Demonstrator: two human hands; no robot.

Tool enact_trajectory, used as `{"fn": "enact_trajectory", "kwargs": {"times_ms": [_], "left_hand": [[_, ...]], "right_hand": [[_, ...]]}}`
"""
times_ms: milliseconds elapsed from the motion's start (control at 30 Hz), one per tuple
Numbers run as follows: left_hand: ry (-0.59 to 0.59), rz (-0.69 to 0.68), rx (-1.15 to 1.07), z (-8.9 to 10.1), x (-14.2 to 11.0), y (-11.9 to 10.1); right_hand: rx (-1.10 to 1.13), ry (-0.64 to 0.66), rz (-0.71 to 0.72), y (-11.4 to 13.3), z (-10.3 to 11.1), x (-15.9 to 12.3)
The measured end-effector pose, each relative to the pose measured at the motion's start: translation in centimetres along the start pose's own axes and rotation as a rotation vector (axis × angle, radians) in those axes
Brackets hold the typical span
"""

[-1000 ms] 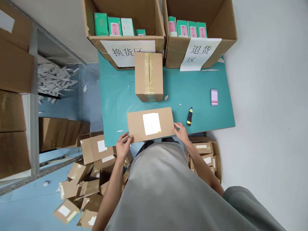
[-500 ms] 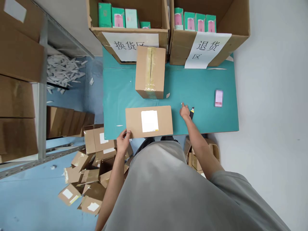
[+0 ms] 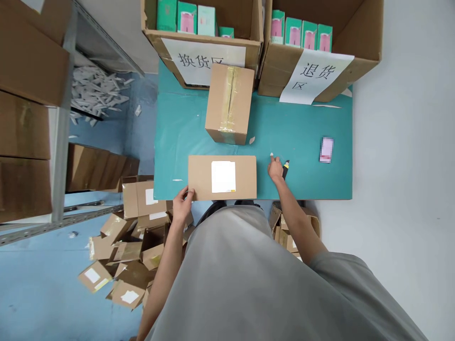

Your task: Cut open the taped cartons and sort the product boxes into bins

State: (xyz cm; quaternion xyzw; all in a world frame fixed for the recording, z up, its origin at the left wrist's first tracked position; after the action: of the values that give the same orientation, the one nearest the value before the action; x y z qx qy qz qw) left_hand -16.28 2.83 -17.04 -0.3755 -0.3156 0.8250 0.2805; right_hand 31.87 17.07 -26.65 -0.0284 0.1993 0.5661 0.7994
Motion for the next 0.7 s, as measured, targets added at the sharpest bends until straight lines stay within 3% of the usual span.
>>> {"fn": "enact_trajectory", "kwargs": {"times_ms": [400, 700], "left_hand": [[0.015, 0.012, -0.069, -0.2, 0.0, -0.1], [0.035, 0.051, -0.090, -0.2, 0.1, -0.2]], "right_hand": [[-0.113, -0.012, 0.058, 0.6, -0.1, -0.6], [-0.190, 0.126, -0.009, 1.1, 0.0, 2.1]]}}
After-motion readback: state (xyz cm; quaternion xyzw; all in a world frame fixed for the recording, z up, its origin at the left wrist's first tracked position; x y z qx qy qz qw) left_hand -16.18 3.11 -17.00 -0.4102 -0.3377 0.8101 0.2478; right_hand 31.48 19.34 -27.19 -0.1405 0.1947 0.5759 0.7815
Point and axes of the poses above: each hand's wrist, its own x-axis towards the middle knuckle, its own z-axis out of the back of the hand, y = z × x, the point moved 7 cm from there along x, towards the middle knuckle, and after that the axes turned 9 degrees about -y, right-handed, at the moved point
